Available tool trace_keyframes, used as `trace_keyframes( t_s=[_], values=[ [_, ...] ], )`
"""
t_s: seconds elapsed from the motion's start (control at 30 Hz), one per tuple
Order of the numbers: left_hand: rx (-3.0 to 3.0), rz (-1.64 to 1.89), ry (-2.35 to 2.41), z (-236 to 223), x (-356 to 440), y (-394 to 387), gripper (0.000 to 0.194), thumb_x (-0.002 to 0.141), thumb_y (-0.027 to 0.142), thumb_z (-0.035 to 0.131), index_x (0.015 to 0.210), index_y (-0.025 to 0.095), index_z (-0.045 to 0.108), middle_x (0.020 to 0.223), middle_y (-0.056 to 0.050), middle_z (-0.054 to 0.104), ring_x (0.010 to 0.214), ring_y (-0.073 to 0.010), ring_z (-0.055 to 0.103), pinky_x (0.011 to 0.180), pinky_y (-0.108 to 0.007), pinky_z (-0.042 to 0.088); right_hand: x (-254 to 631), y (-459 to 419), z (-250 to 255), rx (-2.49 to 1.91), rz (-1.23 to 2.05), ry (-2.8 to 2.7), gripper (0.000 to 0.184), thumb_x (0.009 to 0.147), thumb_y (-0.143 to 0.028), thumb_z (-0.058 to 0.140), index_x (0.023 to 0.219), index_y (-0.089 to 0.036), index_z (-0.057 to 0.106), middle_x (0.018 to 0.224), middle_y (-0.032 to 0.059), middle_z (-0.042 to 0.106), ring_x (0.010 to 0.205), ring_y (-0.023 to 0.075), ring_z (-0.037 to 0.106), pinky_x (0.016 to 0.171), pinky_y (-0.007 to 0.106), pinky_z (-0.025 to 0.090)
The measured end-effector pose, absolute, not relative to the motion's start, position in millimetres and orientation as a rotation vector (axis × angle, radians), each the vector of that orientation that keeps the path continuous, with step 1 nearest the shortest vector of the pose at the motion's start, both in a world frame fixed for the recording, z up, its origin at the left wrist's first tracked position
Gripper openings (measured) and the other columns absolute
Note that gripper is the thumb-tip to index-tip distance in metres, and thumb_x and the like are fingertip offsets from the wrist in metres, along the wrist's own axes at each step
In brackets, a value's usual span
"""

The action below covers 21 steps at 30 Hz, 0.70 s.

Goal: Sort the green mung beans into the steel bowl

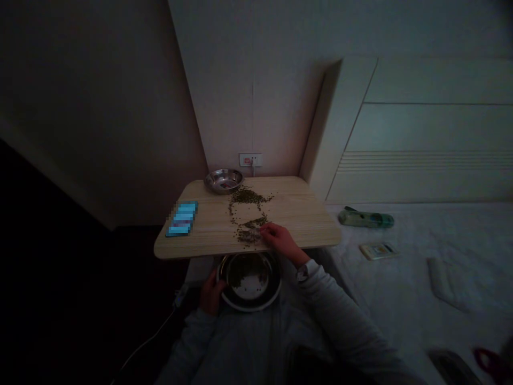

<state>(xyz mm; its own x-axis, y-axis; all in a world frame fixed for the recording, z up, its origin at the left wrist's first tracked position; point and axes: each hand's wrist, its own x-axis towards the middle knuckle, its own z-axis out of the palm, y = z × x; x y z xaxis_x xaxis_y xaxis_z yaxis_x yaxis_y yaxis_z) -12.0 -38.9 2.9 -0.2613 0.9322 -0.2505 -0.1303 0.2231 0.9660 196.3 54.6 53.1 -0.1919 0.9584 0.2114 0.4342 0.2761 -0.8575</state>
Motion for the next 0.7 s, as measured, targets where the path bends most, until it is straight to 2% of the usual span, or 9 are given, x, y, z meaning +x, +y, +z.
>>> trace_keyframes(
  t_s=[0.43, 0.7],
  values=[
    [0.807, 1.256, 1.399, 2.0, -10.1, -38.8, 0.046, 0.05, 0.024, 0.058, 0.094, 0.013, 0.065, 0.08, -0.004, 0.07, 0.086, -0.0243, 0.06, 0.076, -0.033, 0.045, 198.4, 55.5, 52.2, -1.263, 0.816, -1.808, 0.026, 0.076, -0.034, 0.045, 0.083, -0.015, 0.061, 0.066, 0.0012, 0.059, 0.059, 0.0119, 0.049, 0.056, 0.023, 0.036],
    [0.858, 1.242, 1.44, 6.4, -11.0, -38.8, 0.043, 0.048, 0.024, 0.058, 0.089, 0.013, 0.066, 0.085, -0.005, 0.07, 0.088, -0.0248, 0.059, 0.077, -0.032, 0.044, 198.0, 55.9, 50.8, -1.277, 0.805, -1.773, 0.025, 0.076, -0.033, 0.046, 0.084, -0.016, 0.061, 0.069, 0.002, 0.06, 0.063, 0.0127, 0.05, 0.06, 0.023, 0.037]
  ],
)
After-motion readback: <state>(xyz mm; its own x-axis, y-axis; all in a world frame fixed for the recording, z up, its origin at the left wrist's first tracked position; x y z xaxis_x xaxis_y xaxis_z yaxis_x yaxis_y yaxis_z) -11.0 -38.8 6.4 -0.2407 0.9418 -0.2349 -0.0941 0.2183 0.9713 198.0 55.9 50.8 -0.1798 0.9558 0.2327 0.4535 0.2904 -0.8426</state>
